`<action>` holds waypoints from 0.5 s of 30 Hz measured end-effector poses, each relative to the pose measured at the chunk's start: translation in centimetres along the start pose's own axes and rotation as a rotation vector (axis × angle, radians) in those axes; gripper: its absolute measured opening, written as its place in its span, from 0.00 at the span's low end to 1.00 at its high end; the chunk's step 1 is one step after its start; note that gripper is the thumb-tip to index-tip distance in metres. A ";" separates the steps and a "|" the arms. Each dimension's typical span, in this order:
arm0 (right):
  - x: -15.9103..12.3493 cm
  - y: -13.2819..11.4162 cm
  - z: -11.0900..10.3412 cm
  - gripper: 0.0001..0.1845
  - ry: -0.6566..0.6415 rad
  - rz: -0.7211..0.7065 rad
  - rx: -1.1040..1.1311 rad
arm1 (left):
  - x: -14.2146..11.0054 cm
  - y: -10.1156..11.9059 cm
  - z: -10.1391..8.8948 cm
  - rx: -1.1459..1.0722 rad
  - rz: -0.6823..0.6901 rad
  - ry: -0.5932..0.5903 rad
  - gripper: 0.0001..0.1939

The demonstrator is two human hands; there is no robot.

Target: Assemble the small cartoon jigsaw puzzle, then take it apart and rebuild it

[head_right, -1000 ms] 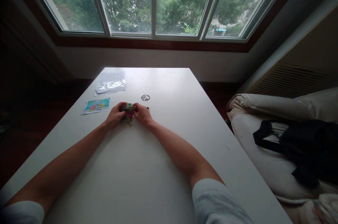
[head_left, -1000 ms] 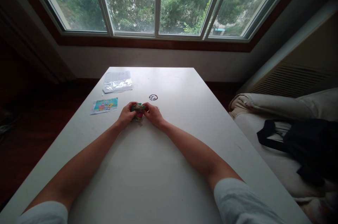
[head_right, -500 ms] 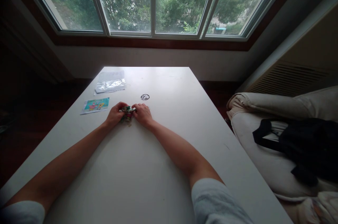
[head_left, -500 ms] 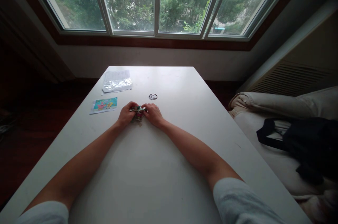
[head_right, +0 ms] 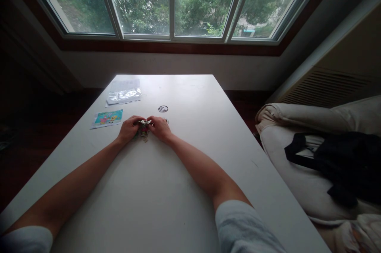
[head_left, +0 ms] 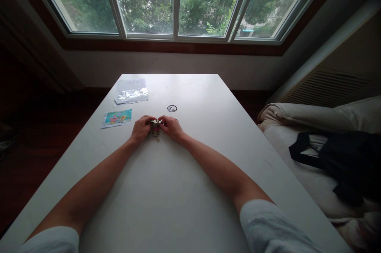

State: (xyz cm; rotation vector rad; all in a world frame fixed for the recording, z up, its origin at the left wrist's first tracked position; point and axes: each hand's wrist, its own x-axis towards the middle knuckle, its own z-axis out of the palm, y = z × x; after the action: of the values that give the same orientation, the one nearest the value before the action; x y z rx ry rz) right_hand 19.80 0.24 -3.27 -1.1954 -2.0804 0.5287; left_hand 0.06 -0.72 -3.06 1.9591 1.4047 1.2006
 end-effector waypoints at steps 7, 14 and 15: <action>-0.1 0.0 0.0 0.08 0.014 -0.025 -0.091 | -0.2 0.1 0.0 0.138 0.033 0.015 0.19; -0.2 -0.2 0.0 0.06 0.000 0.012 -0.176 | -0.1 0.1 0.1 0.152 0.027 0.052 0.10; -0.2 -0.3 0.0 0.07 0.001 0.012 -0.182 | -0.2 0.1 0.1 0.146 0.020 0.048 0.09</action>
State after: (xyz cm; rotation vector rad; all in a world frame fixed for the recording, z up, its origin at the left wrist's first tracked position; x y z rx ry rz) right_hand 19.71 -0.04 -3.15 -1.3107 -2.1587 0.3501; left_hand 0.16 -0.89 -3.10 2.0581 1.5398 1.1920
